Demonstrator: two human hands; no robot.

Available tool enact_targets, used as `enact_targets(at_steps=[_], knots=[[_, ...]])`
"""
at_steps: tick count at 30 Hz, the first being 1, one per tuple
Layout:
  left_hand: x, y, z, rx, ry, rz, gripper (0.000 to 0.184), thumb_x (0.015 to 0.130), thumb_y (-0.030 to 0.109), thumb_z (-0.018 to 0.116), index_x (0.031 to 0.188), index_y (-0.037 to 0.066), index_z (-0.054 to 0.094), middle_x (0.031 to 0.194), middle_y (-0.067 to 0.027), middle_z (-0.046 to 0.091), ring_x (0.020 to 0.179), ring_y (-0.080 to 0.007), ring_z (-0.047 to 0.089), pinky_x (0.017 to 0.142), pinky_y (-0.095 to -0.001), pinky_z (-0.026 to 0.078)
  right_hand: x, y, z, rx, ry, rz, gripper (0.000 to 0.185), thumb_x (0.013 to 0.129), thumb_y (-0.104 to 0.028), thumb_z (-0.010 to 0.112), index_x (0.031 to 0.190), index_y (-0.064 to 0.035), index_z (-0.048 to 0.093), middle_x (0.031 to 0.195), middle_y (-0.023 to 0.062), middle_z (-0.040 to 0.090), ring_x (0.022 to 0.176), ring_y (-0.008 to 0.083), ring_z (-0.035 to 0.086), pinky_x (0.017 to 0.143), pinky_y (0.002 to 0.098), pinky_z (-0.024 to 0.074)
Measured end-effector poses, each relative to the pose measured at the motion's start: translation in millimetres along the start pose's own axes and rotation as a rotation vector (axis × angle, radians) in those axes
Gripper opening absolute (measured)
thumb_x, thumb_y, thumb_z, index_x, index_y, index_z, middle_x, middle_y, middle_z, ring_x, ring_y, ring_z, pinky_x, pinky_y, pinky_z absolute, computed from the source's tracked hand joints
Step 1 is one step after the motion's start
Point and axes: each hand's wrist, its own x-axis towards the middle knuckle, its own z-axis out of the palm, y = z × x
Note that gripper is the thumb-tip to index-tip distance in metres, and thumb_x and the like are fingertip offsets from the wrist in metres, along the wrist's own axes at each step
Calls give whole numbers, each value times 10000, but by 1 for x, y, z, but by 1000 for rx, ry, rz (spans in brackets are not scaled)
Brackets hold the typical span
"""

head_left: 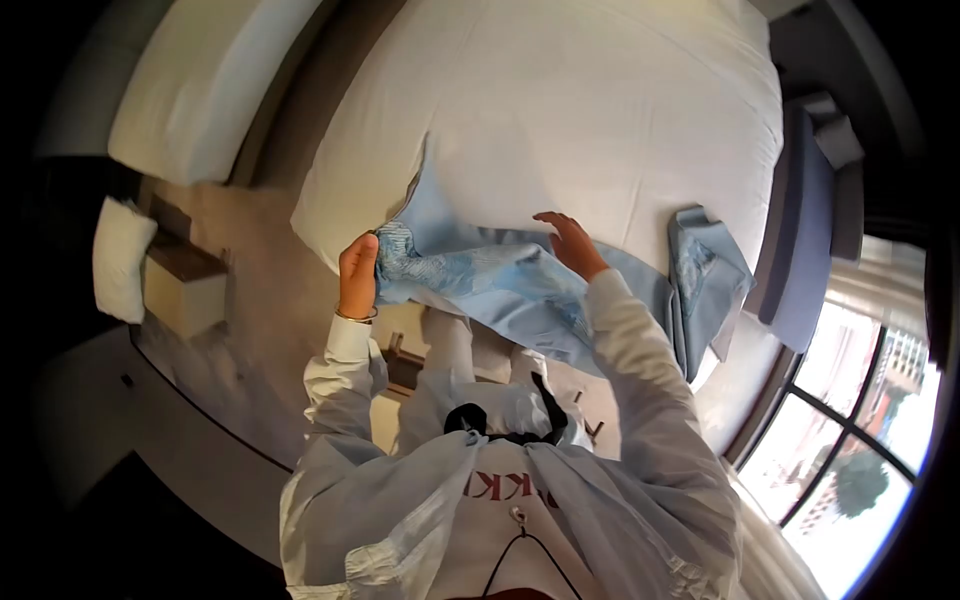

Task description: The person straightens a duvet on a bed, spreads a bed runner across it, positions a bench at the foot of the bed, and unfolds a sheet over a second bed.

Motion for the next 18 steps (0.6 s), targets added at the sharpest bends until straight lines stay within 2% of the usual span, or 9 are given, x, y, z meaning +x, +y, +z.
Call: enact_targets(at_steps=[5, 7, 8, 10, 11, 13, 14, 16, 18], knots=[[9, 23, -22, 3, -86, -59, 333, 870, 297, 463, 731, -6, 473, 673, 54, 406, 632, -48, 332, 567, -190, 288, 38, 37, 49, -290, -446, 85, 348, 708, -181, 621, 1029, -103, 512, 1016, 96, 539, 926, 276, 497, 830, 360, 390], [16, 9, -46, -24, -86, -48, 336, 868, 289, 464, 773, -31, 493, 661, 44, 418, 621, -53, 343, 557, -194, 286, 36, 24, 59, -536, -51, 95, 360, 683, -283, 658, 966, -100, 531, 954, 94, 552, 903, 255, 495, 793, 352, 392], [17, 2, -53, 6, -116, -63, 332, 867, 285, 465, 780, -34, 492, 643, 41, 408, 610, -56, 336, 547, -198, 285, 29, 30, 57, -544, -62, 82, 360, 683, -283, 658, 966, -100, 531, 954, 94, 552, 903, 255, 495, 793, 352, 392], [34, 2, -65, 83, -144, -51, 322, 860, 267, 477, 764, -40, 481, 602, 33, 371, 578, -65, 310, 514, -212, 275, 26, 66, 58, -353, -148, 204, 343, 718, -311, 633, 943, -86, 507, 921, 97, 558, 882, 271, 491, 756, 373, 404], [41, 1, -68, 76, -134, -59, 322, 860, 267, 477, 764, -40, 481, 602, 33, 371, 578, -65, 310, 514, -212, 275, 27, 87, 60, -265, -324, 329, 246, 751, -244, 612, 871, -56, 509, 793, 88, 580, 777, 230, 528, 714, 329, 417], [55, 1, -83, 195, -96, -10, 301, 859, 251, 479, 717, -14, 474, 599, 32, 359, 573, -70, 299, 503, -220, 268, 35, 70, 49, 191, -311, 376, 163, 786, -195, 578, 804, -49, 506, 704, 75, 589, 678, 182, 546, 665, 279, 423], [64, 3, -94, 187, -93, -10, 301, 859, 251, 479, 717, -14, 474, 599, 32, 359, 573, -70, 299, 503, -220, 268, 45, 56, 41, 359, -160, 320, 136, 804, -181, 562, 769, -63, 505, 663, 42, 588, 561, 104, 498, 539, 230, 390], [85, 12, -110, 111, 171, 103, 296, 862, 240, 475, 659, 27, 442, 603, 34, 357, 572, -71, 301, 500, -226, 267, 81, -3, -11, 168, -63, 335, 79, 824, -135, 530, 776, -79, 502, 560, -28, 515, 481, 6, 358, 418, 193, 257], [116, 35, -137, -77, 465, 66, 329, 857, 282, 493, 645, 48, 403, 646, 54, 361, 610, -59, 319, 533, -222, 285, 119, -41, -56, 153, 176, 82, 38, 823, -93, 519, 795, -75, 502, 667, -43, 524, 497, -5, 360, 442, 168, 276]])
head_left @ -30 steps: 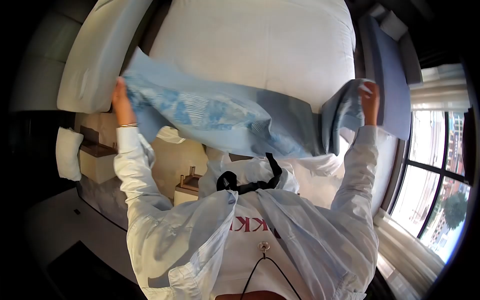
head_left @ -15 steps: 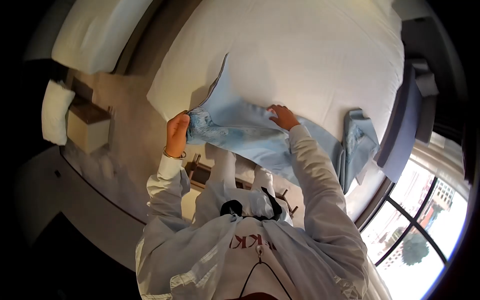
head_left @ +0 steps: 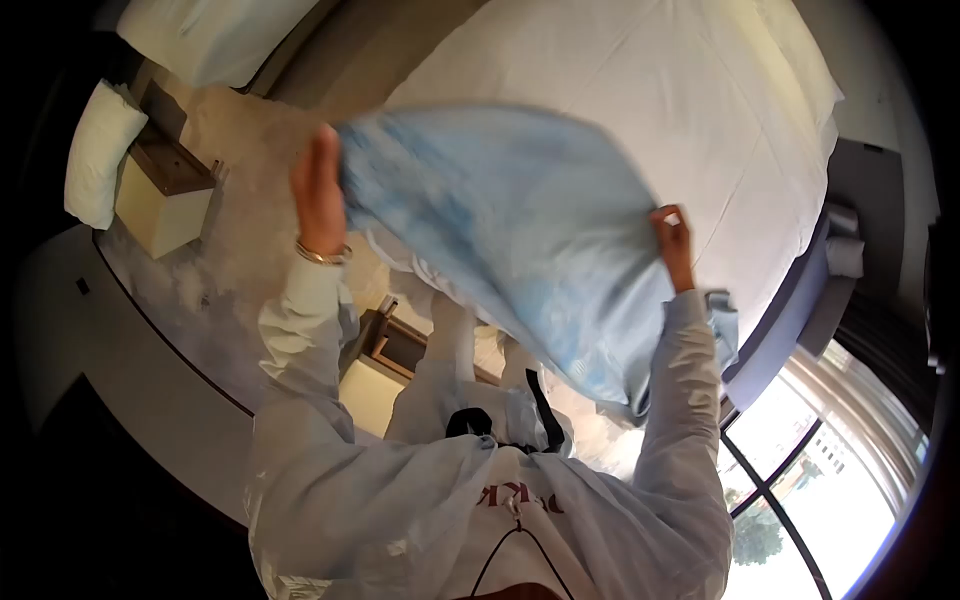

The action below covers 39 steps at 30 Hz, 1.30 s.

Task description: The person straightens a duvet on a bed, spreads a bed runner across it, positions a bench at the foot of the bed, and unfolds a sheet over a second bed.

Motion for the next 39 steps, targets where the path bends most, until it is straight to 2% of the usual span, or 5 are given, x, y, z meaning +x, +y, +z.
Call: enact_targets(at_steps=[9, 14, 16, 27, 39], knots=[[161, -68, -32, 261, 164, 424, 489, 804, 299, 562, 1142, -26, 421, 1137, -146, 471, 1024, -219, 469, 860, -292, 373, 218, -117, 28, -222, 385, -370, 321, 769, -252, 612, 996, -59, 492, 730, 81, 570, 663, 168, 536, 594, 278, 416], [44, -249, -27, 514, -164, -372, 377, 789, 263, 520, 1009, -38, 466, 829, -117, 538, 720, -208, 507, 692, -308, 430, 227, 2, 87, -735, 61, -185, 638, 689, -288, 651, 1222, -127, 340, 1150, 133, 463, 1084, 268, 421, 908, 445, 281], [-22, -252, 7, -102, 60, -511, 385, 793, 302, 533, 1070, 49, 447, 815, -53, 581, 651, -96, 520, 551, -213, 430, 211, 44, 94, -709, -67, 40, 704, 684, -309, 658, 1248, -80, 305, 1274, 118, 358, 1182, 268, 321, 960, 403, 237], [-47, -242, 68, -40, 149, -466, 325, 778, 271, 621, 621, 54, 438, 544, 69, 341, 515, -29, 261, 447, -199, 220, 183, 152, 35, -595, 324, 142, 305, 780, -334, 574, 768, -29, 569, 687, 83, 584, 591, 178, 532, 531, 290, 420], [-46, -220, 22, -626, 631, -750, 202, 798, 300, 583, 858, 126, 502, 717, 79, 433, 624, -24, 394, 545, -184, 322, 295, -28, 88, -380, 471, -54, 210, 773, -235, 589, 840, -36, 587, 786, 106, 590, 679, 184, 537, 622, 291, 438]])
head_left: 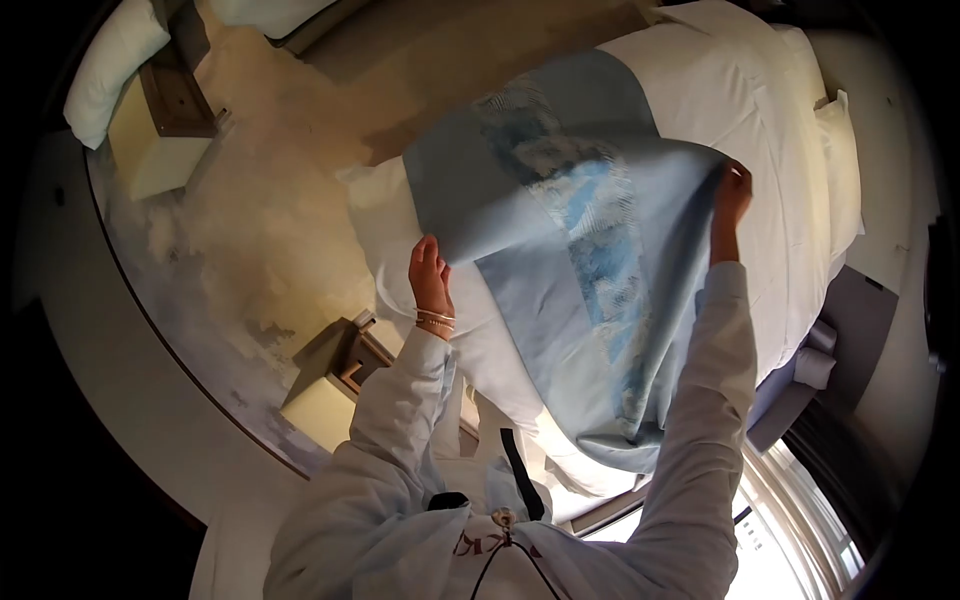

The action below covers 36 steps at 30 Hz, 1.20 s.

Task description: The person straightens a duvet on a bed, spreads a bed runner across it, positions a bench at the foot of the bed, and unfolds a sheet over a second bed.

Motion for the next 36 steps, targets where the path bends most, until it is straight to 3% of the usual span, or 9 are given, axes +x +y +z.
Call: enact_targets(at_steps=[2, 4, 6, 9, 14, 22, 28, 34, 36], knots=[[8, -8, -7, 13, -176, -50, 297, 823, 276, 538, 1076, 139, 464, 917, 37, 526, 856, -98, 511, 739, -258, 407, -25, 14, 15, -244, -81, -119, 428, 728, -278, 612, 1095, -95, 489, 1063, 111, 511, 991, 269, 457, 866, 394, 335], [11, -14, -12, 83, -260, -91, 251, 815, 246, 553, 1028, 141, 473, 880, 36, 520, 836, -102, 515, 730, -264, 418, -64, 21, 22, -317, -182, -100, 590, 718, -280, 615, 1222, -120, 352, 1186, 128, 407, 1160, 290, 301, 955, 452, 219], [11, -20, -17, 155, -341, -145, 207, 806, 216, 567, 980, 142, 483, 843, 34, 515, 815, -106, 519, 721, -271, 430, -98, 49, 22, -251, -329, -215, 572, 726, -182, 605, 1232, -147, 341, 1210, 118, 384, 1185, 300, 264, 979, 455, 179], [-2, -19, -16, 371, -439, -249, 166, 784, 158, 595, 773, 153, 430, 745, 32, 494, 715, -102, 519, 712, -289, 450, -159, 78, -1, -124, -531, 37, 545, 716, -120, 605, 1207, -191, 380, 1211, 127, 376, 1170, 306, 283, 970, 443, 203], [-39, -38, -37, 528, -359, -228, 321, 769, 137, 592, 1069, 97, 486, 909, -27, 558, 801, -162, 569, 722, -268, 444, -240, 91, -94, 87, -637, 153, 465, 751, -62, 557, 1180, -161, 408, 1198, 135, 379, 1140, 311, 320, 950, 380, 263], [-161, -79, -21, 730, -610, -209, 182, 789, 126, 554, 960, 86, 508, 851, -36, 564, 737, -147, 558, 694, -259, 452, -379, 148, -278, 707, -260, 430, 308, 780, -19, 497, 1088, -22, 483, 1010, 49, 556, 922, 149, 515, 811, 259, 396], [-284, -164, -12, 814, -884, -253, 165, 798, 125, 549, 955, 77, 535, 818, -32, 557, 704, -138, 550, 663, -255, 454, -520, 188, -414, 904, -97, 718, 284, 791, -24, 397, 1055, -38, 500, 895, 59, 594, 871, 124, 541, 759, 236, 411], [-410, -296, -90, 990, -1055, -494, 200, 794, 96, 538, 993, 75, 537, 849, -43, 561, 712, -147, 549, 673, -263, 464, -701, 258, -531, 973, 351, 856, 256, 809, -69, 420, 1048, -50, 509, 900, 46, 600, 827, 120, 561, 732, 239, 428], [-435, -349, -125, 973, -979, -689, 219, 783, 85, 542, 1002, 89, 540, 894, -44, 548, 775, -161, 523, 705, -296, 461, -764, 274, -561, 983, 526, 878, 257, 846, -175, 455, 1073, -62, 494, 913, 49, 592, 851, 124, 558, 751, 245, 426]])
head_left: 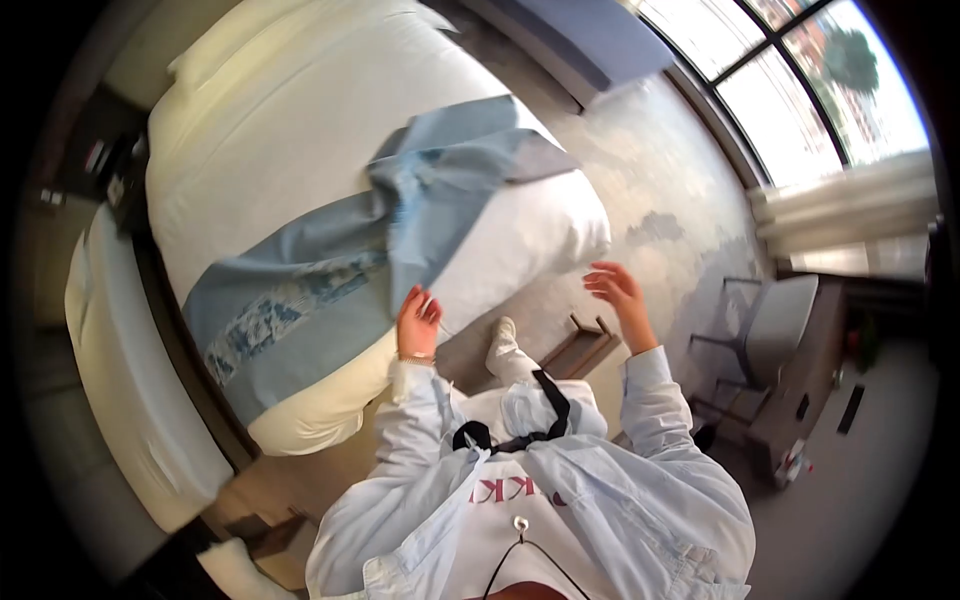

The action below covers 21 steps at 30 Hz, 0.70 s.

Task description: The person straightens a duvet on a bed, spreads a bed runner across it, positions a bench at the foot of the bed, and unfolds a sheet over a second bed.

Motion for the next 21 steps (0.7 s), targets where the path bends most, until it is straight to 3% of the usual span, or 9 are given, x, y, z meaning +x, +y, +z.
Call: enact_targets(at_steps=[4, 10, 14, 15, 18, 21], knots=[[10, -70, 87, -153, -188, -325, 200, 791, 37, 521, 975, 103, 564, 859, -31, 591, 818, -159, 550, 768, -304, 454, -33, 5, -91, 8, 296, 46, 260, 831, -157, 465, 1071, -65, 497, 930, 51, 587, 847, 130, 559, 741, 238, 426], [55, -114, 125, -203, -108, -395, 181, 802, 55, 506, 971, 78, 566, 900, -27, 591, 868, -152, 552, 787, -311, 452, -14, -6, -127, 238, 336, 15, 253, 824, -123, 472, 1061, -37, 495, 923, 77, 583, 826, 150, 567, 736, 248, 438], [108, -139, 123, -343, 39, -353, 283, 804, 176, 539, 1041, 25, 505, 1040, -82, 555, 979, -230, 525, 834, -344, 436, 30, -6, -137, 270, 233, 70, 245, 838, -122, 465, 1067, -39, 486, 935, 67, 576, 850, 154, 564, 748, 248, 440], [130, -150, 116, -325, 59, -297, 397, 780, 268, 575, 1065, 9, 479, 1096, -104, 529, 1023, -263, 503, 850, -374, 426, 42, -8, -141, 241, 193, 99, 241, 837, -116, 465, 1064, -39, 489, 929, 66, 578, 844, 151, 566, 746, 246, 441], [189, -163, 112, -240, 227, -215, 514, 741, 383, 600, 1071, 15, 460, 1039, -88, 540, 963, -247, 519, 801, -357, 444, 81, -8, -164, 190, 114, 158, 235, 834, -110, 465, 1056, -38, 494, 917, 64, 581, 832, 146, 568, 742, 243, 442], [273, -156, 79, -471, 555, 80, 560, 692, 456, 621, 1019, 23, 483, 978, -73, 548, 878, -226, 526, 744, -366, 455, 126, -1, -198, 198, 109, 251, 218, 828, -120, 475, 1027, -40, 514, 893, 67, 592, 808, 143, 569, 725, 246, 442]])
